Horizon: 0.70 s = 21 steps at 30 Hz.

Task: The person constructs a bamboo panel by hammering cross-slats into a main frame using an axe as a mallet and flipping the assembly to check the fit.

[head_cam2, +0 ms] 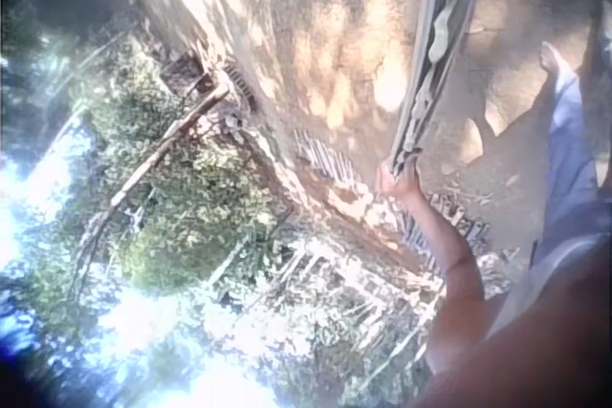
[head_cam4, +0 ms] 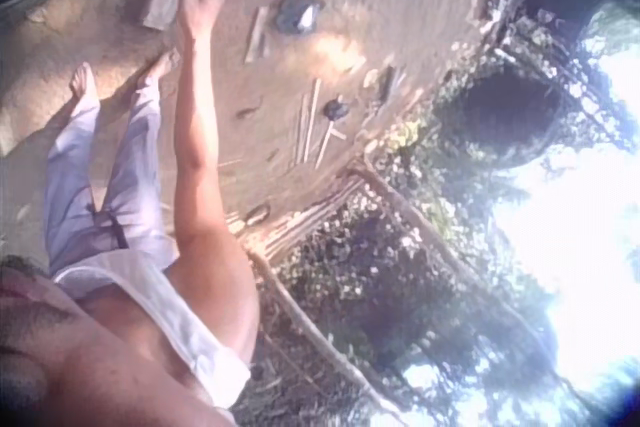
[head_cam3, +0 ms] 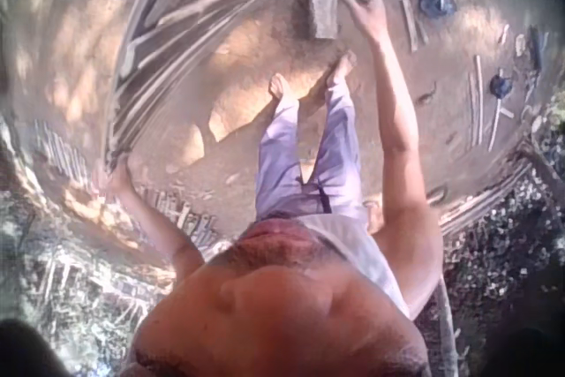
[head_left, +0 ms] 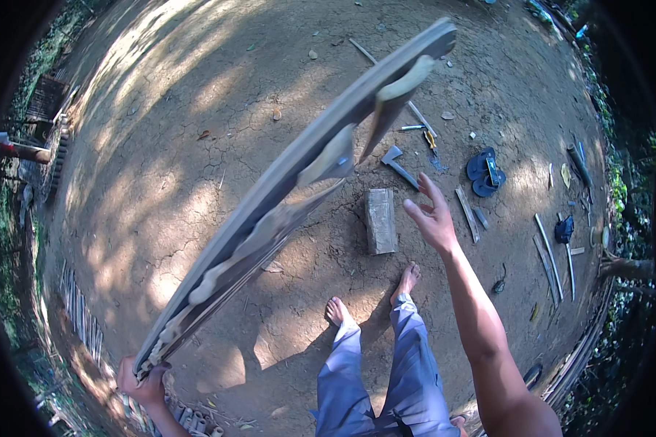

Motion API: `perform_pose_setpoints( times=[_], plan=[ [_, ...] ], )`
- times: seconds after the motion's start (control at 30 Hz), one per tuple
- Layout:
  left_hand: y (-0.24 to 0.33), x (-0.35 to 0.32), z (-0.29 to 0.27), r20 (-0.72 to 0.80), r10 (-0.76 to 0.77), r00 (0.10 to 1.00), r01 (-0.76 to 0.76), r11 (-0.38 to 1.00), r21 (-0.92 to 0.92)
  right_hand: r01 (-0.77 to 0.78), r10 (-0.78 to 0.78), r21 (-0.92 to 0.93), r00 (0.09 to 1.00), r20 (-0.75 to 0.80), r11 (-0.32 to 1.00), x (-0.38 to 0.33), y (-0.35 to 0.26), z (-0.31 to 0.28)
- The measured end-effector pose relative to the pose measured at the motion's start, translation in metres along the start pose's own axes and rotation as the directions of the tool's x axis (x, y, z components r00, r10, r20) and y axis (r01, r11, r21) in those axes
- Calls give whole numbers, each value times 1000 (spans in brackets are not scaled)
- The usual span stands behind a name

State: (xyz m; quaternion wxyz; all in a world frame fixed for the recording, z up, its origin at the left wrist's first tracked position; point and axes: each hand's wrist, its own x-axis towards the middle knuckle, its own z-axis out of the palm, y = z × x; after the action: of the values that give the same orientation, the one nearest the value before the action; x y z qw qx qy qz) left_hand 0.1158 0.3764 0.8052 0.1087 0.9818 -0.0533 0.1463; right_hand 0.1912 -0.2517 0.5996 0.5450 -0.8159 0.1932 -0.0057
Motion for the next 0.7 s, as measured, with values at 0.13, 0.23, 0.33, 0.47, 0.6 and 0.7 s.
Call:
perform_pose_setpoints(
  times=[0.13, 0.23, 0.33, 0.47, 0.6, 0.7],
  plan=[
    [-102, -14, -24, -161, 60, 985, -35, 988, 152, 352, -341, -156, 935, 94, 923, 12, -45, 45],
    [-133, -16, -17, -259, -6, 966, 9, 1000, 9, 397, -371, -159, 913, 170, 904, 23, -37, 74],
    [-171, -36, -12, -403, 46, 914, -4, 994, 105, 301, -283, -24, 918, 277, 953, 21, -34, 89],
    [-139, -3, 12, -468, 41, 883, -72, 996, -50, 311, -298, -23, 929, 218, 950, -11, -1, 72],
    [-131, 70, 12, -321, 129, 938, -170, 980, -104, 191, -176, -79, 971, 165, 978, -66, 16, 37],
    [-125, 152, 16, -131, 165, 978, -187, 965, -182, 39, -50, 97, 993, 108, 995, -117, 30, 13]
  ],
)
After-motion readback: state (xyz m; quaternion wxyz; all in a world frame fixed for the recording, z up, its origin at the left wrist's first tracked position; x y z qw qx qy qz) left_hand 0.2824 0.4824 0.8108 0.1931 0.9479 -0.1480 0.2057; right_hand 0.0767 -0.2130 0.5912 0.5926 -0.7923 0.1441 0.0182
